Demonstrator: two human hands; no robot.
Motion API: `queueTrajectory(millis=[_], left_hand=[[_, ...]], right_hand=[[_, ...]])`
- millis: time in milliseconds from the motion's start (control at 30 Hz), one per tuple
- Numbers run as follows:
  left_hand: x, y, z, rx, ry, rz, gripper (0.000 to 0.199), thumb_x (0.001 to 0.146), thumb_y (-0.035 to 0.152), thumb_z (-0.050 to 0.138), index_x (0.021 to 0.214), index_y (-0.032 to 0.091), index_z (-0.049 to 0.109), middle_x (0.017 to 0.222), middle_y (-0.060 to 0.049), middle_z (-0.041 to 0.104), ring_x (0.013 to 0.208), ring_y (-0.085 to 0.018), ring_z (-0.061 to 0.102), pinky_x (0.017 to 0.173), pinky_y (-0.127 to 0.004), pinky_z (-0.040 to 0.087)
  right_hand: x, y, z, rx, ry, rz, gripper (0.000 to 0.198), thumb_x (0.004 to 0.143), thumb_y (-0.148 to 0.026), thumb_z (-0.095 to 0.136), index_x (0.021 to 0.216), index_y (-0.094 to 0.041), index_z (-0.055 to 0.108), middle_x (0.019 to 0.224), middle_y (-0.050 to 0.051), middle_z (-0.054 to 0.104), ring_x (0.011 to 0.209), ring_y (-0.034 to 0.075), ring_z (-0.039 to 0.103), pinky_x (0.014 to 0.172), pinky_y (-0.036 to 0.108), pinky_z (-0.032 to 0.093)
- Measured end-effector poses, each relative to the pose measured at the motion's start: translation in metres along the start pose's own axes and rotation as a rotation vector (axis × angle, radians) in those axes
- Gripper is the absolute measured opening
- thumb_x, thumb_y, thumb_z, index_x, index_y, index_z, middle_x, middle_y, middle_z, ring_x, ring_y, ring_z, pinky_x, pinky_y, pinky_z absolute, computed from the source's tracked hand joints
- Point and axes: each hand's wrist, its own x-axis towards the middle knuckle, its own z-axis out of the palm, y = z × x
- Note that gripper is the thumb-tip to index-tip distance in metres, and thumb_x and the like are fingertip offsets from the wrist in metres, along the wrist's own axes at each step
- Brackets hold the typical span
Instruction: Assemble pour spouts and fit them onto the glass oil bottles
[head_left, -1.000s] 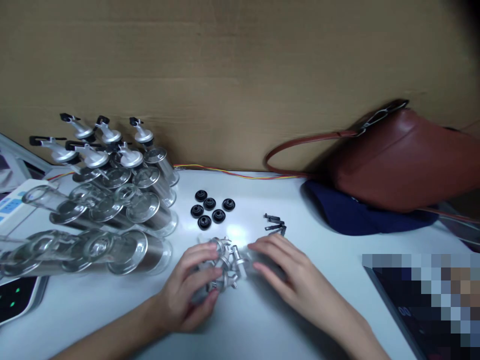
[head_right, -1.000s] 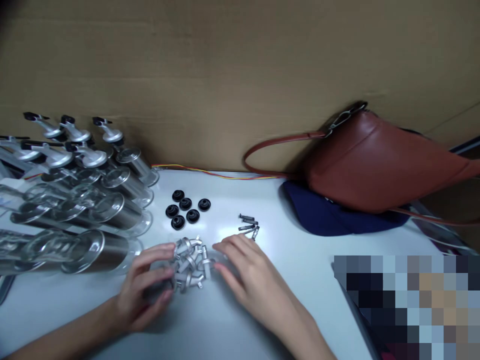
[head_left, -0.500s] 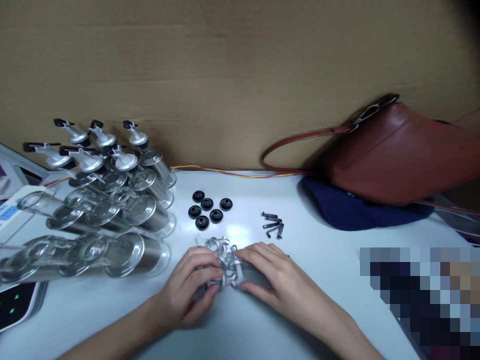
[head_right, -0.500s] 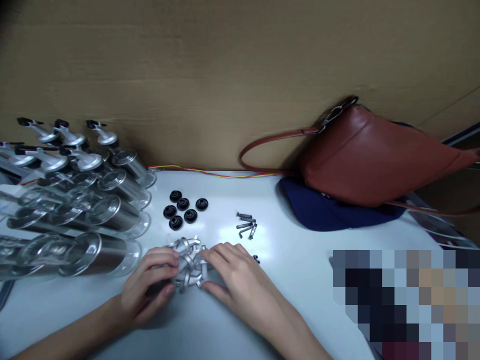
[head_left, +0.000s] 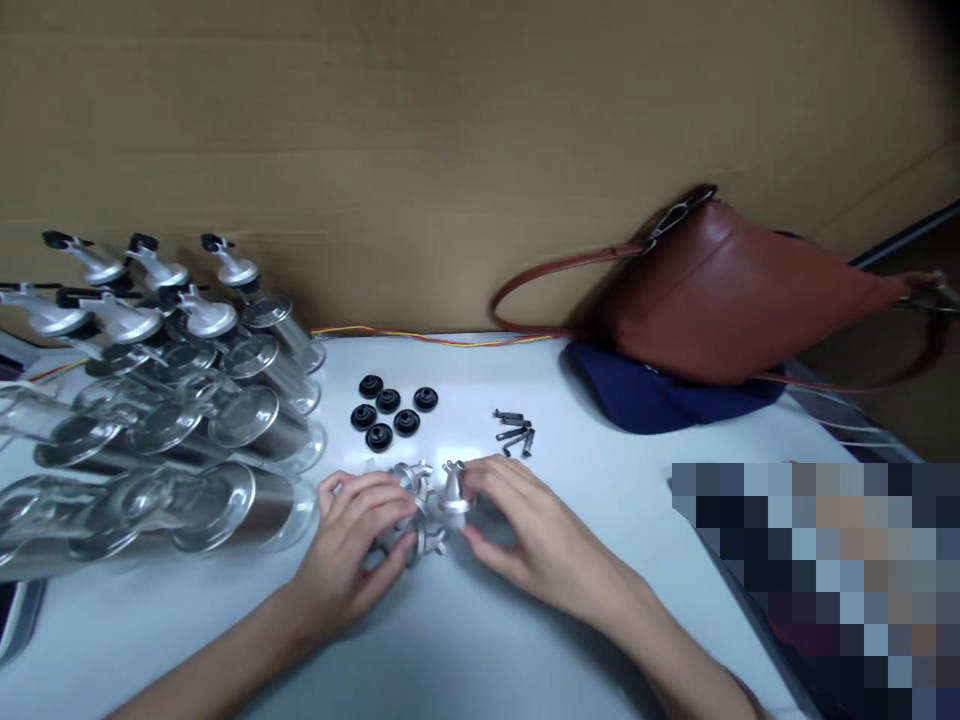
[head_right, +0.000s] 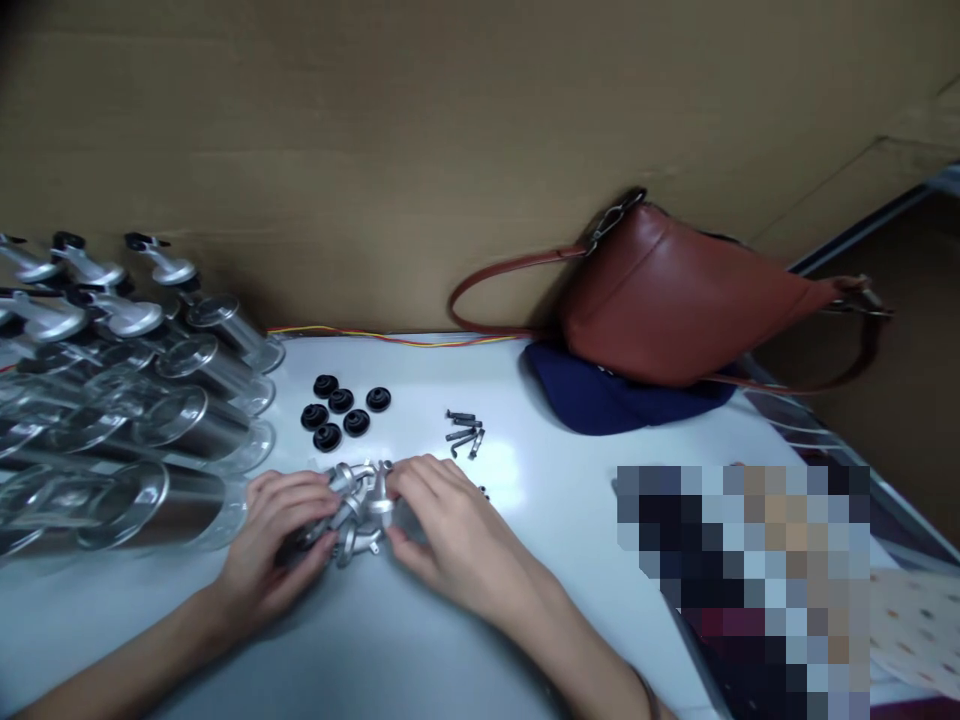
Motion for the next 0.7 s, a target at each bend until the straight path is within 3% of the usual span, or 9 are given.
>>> queueTrajectory(millis=[167, 467, 700], left_hand=[[0.008, 0.006, 0.006, 0.112, -0.03, -0.05, 0.028, 0.086, 0.023, 0.054, 0.113, 0.021, 0.049, 0.101, -0.007, 0.065, 0.1, -0.024, 0.057, 0.084, -0.039, 0.032], [0.042, 0.017, 0.01, 0.033, -0.031, 0.105, 0.022, 0.092, 0.025, 0.049, 0.113, 0.02, 0.047, 0.104, -0.007, 0.065, 0.101, -0.02, 0.057, 0.082, -0.036, 0.031], [0.033, 0.01, 0.012, -0.094, -0.085, 0.062, 0.024, 0.092, 0.032, 0.049, 0.113, 0.02, 0.048, 0.1, -0.005, 0.067, 0.098, -0.018, 0.059, 0.082, -0.034, 0.033]], right_hand=[[-0.001, -0.003, -0.005, -0.055, 0.113, -0.082, 0.014, 0.083, -0.019, 0.054, 0.097, -0.018, 0.056, 0.097, 0.008, 0.062, 0.092, 0.02, 0.054, 0.08, 0.035, 0.045], [-0.004, 0.003, -0.009, -0.002, 0.305, -0.171, 0.011, 0.086, -0.021, 0.06, 0.096, -0.019, 0.055, 0.086, 0.005, 0.064, 0.081, 0.017, 0.057, 0.073, 0.033, 0.046], [-0.004, 0.005, -0.007, -0.002, 0.234, -0.184, 0.012, 0.087, -0.025, 0.059, 0.096, -0.017, 0.057, 0.086, 0.006, 0.066, 0.081, 0.017, 0.058, 0.073, 0.033, 0.046]])
